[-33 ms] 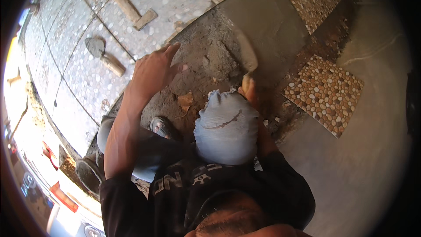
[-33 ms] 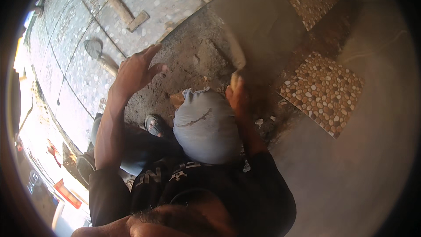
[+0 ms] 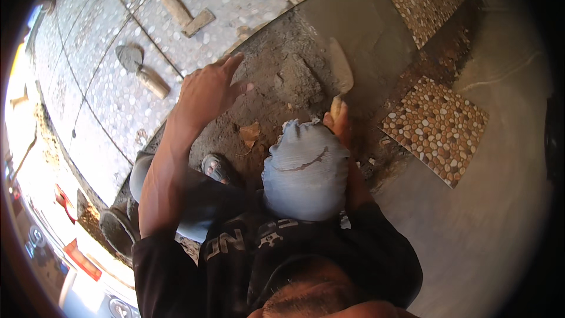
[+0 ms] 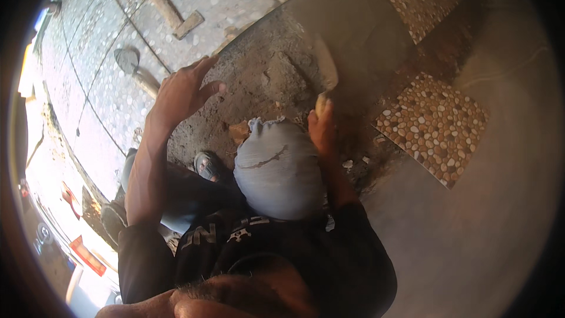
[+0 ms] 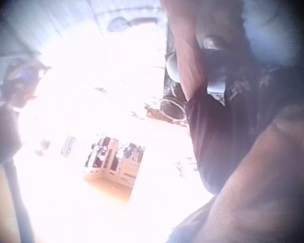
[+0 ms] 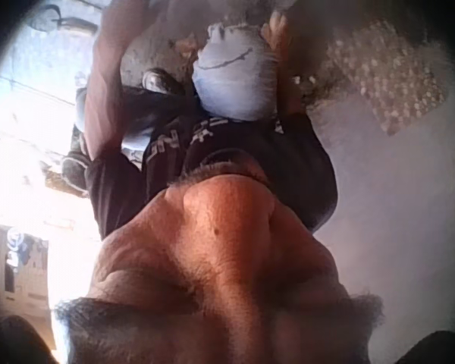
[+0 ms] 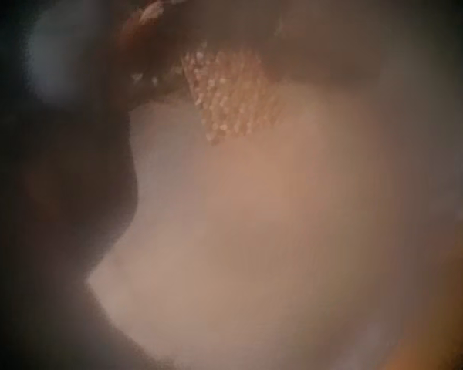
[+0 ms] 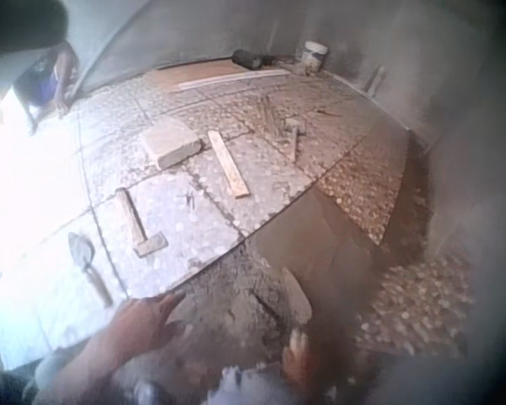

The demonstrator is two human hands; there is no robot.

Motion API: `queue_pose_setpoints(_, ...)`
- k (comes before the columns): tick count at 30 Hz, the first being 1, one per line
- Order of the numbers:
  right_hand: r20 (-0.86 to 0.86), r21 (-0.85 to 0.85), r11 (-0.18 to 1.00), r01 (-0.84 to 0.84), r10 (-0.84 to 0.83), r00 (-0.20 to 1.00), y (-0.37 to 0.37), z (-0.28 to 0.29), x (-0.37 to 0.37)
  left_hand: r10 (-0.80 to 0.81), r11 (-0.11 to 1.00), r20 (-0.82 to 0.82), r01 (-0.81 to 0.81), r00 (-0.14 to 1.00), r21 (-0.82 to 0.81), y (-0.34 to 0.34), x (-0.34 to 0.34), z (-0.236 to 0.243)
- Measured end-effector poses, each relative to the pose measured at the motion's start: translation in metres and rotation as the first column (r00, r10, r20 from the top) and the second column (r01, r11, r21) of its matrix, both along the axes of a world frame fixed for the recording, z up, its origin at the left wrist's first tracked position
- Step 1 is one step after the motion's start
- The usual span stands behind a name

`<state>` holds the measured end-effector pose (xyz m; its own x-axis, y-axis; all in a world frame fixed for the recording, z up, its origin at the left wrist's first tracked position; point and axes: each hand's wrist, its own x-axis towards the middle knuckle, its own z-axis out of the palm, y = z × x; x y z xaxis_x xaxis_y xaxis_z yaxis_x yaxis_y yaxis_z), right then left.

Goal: The person applies mortar to the floor using a trowel and then places a tile onto the surface. They use a small wooden block and a hammer to tap the tile into place, ensuring it is level with the adjacent tiles.

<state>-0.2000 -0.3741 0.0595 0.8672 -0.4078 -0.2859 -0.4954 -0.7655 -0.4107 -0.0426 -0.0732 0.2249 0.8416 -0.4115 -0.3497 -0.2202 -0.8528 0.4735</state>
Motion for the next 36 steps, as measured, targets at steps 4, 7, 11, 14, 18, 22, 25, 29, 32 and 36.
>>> queue_pose_setpoints(4,-0.206,0.034,0.994,0.102,-0.093,0.974,0.007,0.007,0.029,0.027,0.999,0.068,-0.024,0.997,-0.042,0.011,0.001,0.002)
queue_pose_setpoints(7,-0.214,0.11,0.993,0.051,-0.026,0.976,0.024,0.01,0.032,0.043,0.996,0.161,-0.031,0.986,-0.079,0.02,0.004,-0.005)
queue_pose_setpoints(11,-0.193,0.305,0.952,0.037,0.024,0.981,0.04,0.031,0.005,0.132,0.99,0.183,-0.121,0.974,-0.068,0.031,0.011,0.01)
queue_pose_setpoints(14,-0.223,0.49,0.867,0.088,0.027,0.974,0.06,0.046,-0.01,0.203,0.979,0.296,-0.181,0.934,-0.099,0.052,0.011,0.017)
queue_pose_setpoints(18,-0.264,0.629,0.758,0.174,-0.003,0.965,0.079,0.068,-0.017,0.169,0.983,0.263,-0.141,0.95,-0.12,0.059,0.011,0.043)
queue_pose_setpoints(22,-0.26,0.683,0.695,0.223,-0.054,0.964,0.085,0.085,-0.008,0.145,0.984,0.129,-0.128,0.981,-0.126,0.061,0.013,0.051)
queue_pose_setpoints(25,-0.17,0.671,0.707,0.224,-0.148,0.974,0.081,0.097,0.011,0.146,0.985,0.054,-0.14,0.988,-0.097,0.062,0.016,0.058)
queue_pose_setpoints(29,-0.052,0.102,0.918,-0.383,0.389,0.92,-0.024,0.047,0.046,0.153,0.984,0.175,-0.134,0.972,-0.119,0.063,0.006,0.055)
queue_pose_setpoints(32,-0.032,0.038,0.799,-0.601,0.602,0.798,-0.032,0.058,0.054,0.148,0.985,0.056,-0.142,0.987,-0.103,0.06,0.011,0.057)
queue_pose_setpoints(36,-0.237,0.105,0.646,-0.756,0.755,0.612,-0.021,0.065,0.069,0.105,0.991,0.087,-0.096,0.991,-0.097,0.055,0.012,0.056)
